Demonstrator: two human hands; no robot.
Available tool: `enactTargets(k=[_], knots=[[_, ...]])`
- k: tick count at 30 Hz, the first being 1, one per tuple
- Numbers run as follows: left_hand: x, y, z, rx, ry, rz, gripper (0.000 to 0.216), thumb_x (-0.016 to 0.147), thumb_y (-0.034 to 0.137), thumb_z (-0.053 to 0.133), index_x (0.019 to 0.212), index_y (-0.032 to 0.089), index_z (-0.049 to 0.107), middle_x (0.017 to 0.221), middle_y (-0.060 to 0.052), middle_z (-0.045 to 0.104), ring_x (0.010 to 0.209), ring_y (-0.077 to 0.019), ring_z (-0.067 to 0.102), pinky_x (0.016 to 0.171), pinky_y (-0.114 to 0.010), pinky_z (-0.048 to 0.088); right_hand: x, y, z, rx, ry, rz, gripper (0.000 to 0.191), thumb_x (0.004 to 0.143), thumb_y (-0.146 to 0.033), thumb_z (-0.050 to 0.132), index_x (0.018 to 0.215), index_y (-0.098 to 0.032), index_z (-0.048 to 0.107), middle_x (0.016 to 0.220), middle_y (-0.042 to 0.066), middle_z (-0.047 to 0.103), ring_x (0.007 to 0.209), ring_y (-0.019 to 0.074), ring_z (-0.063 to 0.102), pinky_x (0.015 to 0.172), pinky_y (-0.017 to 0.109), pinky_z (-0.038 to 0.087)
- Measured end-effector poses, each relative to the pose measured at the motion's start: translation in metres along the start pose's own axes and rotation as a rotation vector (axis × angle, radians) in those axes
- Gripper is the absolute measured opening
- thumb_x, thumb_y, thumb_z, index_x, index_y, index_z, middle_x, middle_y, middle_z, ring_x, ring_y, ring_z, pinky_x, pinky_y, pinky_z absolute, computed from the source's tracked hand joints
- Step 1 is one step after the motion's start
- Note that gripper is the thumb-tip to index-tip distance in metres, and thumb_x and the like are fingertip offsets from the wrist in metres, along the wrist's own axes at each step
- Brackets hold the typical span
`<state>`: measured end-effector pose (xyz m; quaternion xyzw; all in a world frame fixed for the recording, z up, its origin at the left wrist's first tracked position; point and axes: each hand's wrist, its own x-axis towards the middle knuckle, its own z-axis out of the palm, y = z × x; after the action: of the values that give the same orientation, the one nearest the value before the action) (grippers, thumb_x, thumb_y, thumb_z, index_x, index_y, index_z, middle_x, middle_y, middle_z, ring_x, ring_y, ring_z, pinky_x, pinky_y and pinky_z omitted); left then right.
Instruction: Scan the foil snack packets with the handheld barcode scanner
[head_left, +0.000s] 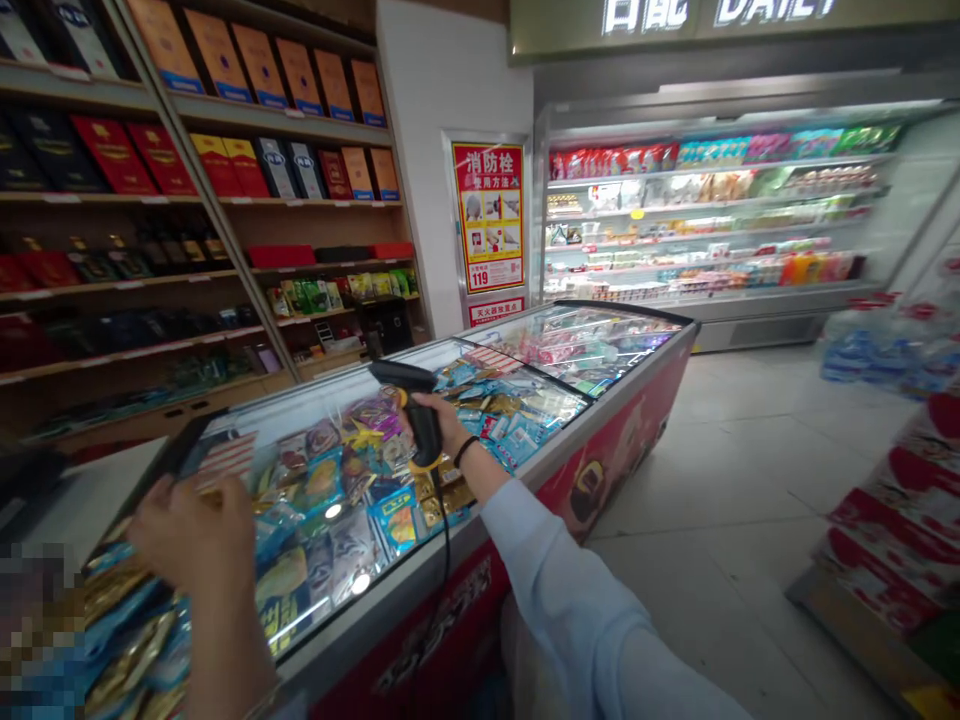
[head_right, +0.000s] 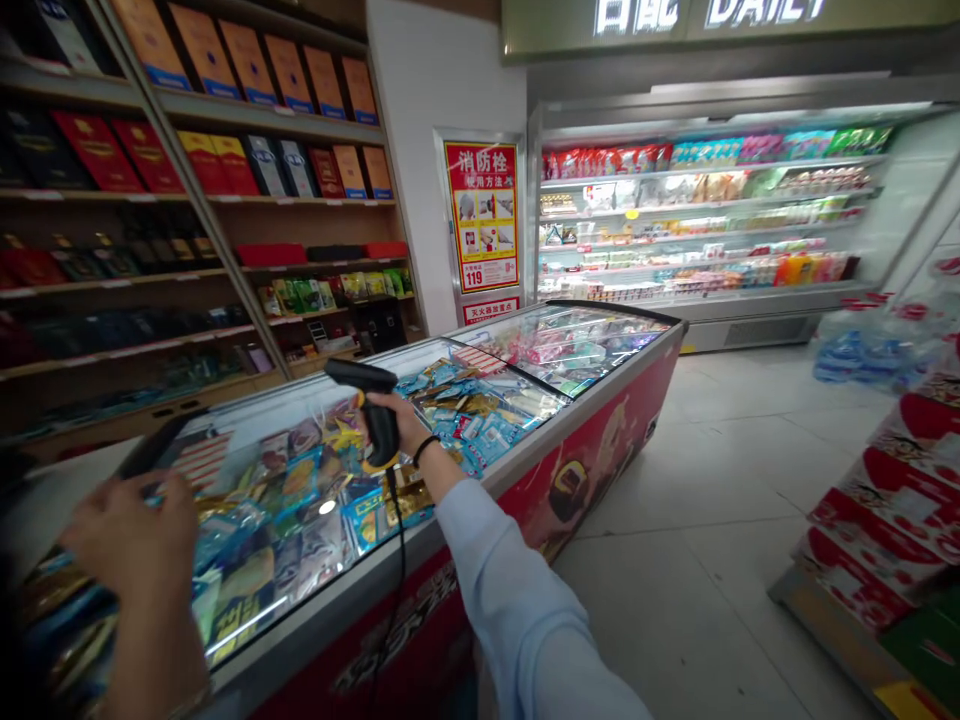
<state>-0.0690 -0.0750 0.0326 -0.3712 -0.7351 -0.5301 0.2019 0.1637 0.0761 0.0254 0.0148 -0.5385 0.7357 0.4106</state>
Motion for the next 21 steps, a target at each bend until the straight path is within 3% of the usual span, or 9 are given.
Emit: enactTargets(k=[5, 9, 12, 15, 21], knots=[[-0.018, 0.063, 0.074, 0.001, -0.11, 0.207, 0.039, 0.084, 0.038, 0.043, 0.097, 0.011, 0.067, 0.131, -0.022, 0.056, 0.123, -0.0357, 0.05, 0.105, -0.05, 0.037, -0.038, -0.052, -0.062, -0.057, 0.201, -0.133, 0.033, 0.077, -0.047, 0.055, 0.088, -0.016, 0.057, 0.049, -0.001, 0.057, 0.038, 0.0128, 0.051, 0.037, 0.021, 0.041], [-0.033, 0.087, 0.14, -0.151, -0.361, 0.245, 0.024, 0.082, 0.029, 0.047, 0.092, 0.016, 0.065, 0.11, -0.015, 0.065, 0.112, -0.031, 0.056, 0.103, -0.047, 0.039, -0.055, -0.063, -0.109, -0.11, 0.339, -0.159, 0.031, 0.078, -0.047, 0.054, 0.085, -0.017, 0.056, 0.047, -0.002, 0.055, 0.037, 0.013, 0.05, 0.038, 0.021, 0.04], [-0.042, 0.087, 0.192, -0.469, -0.592, 0.091, 0.013, 0.074, 0.018, 0.052, 0.082, 0.02, 0.063, 0.1, -0.01, 0.068, 0.11, -0.029, 0.057, 0.107, -0.047, 0.036, -0.062, -0.059, -0.141, -0.157, 0.414, -0.159, 0.03, 0.079, -0.045, 0.051, 0.086, -0.016, 0.057, 0.046, -0.002, 0.055, 0.037, 0.0124, 0.05, 0.039, 0.021, 0.04], [-0.05, 0.082, 0.233, -0.652, -0.706, -0.109, 0.015, 0.068, 0.012, 0.055, 0.077, 0.021, 0.063, 0.094, -0.008, 0.069, 0.103, -0.0273, 0.061, 0.105, -0.046, 0.039, -0.065, -0.051, -0.165, -0.159, 0.437, -0.14, 0.028, 0.079, -0.041, 0.051, 0.087, -0.016, 0.058, 0.047, -0.002, 0.056, 0.038, 0.0127, 0.052, 0.04, 0.021, 0.04], [-0.063, 0.075, 0.272, -0.809, -0.806, -0.22, 0.017, 0.068, 0.011, 0.059, 0.076, 0.02, 0.071, 0.098, -0.007, 0.072, 0.112, -0.026, 0.06, 0.108, -0.042, 0.038, -0.065, -0.034, -0.19, -0.112, 0.474, -0.127, 0.028, 0.078, -0.043, 0.054, 0.085, -0.017, 0.059, 0.047, -0.002, 0.055, 0.038, 0.0124, 0.05, 0.038, 0.02, 0.039]])
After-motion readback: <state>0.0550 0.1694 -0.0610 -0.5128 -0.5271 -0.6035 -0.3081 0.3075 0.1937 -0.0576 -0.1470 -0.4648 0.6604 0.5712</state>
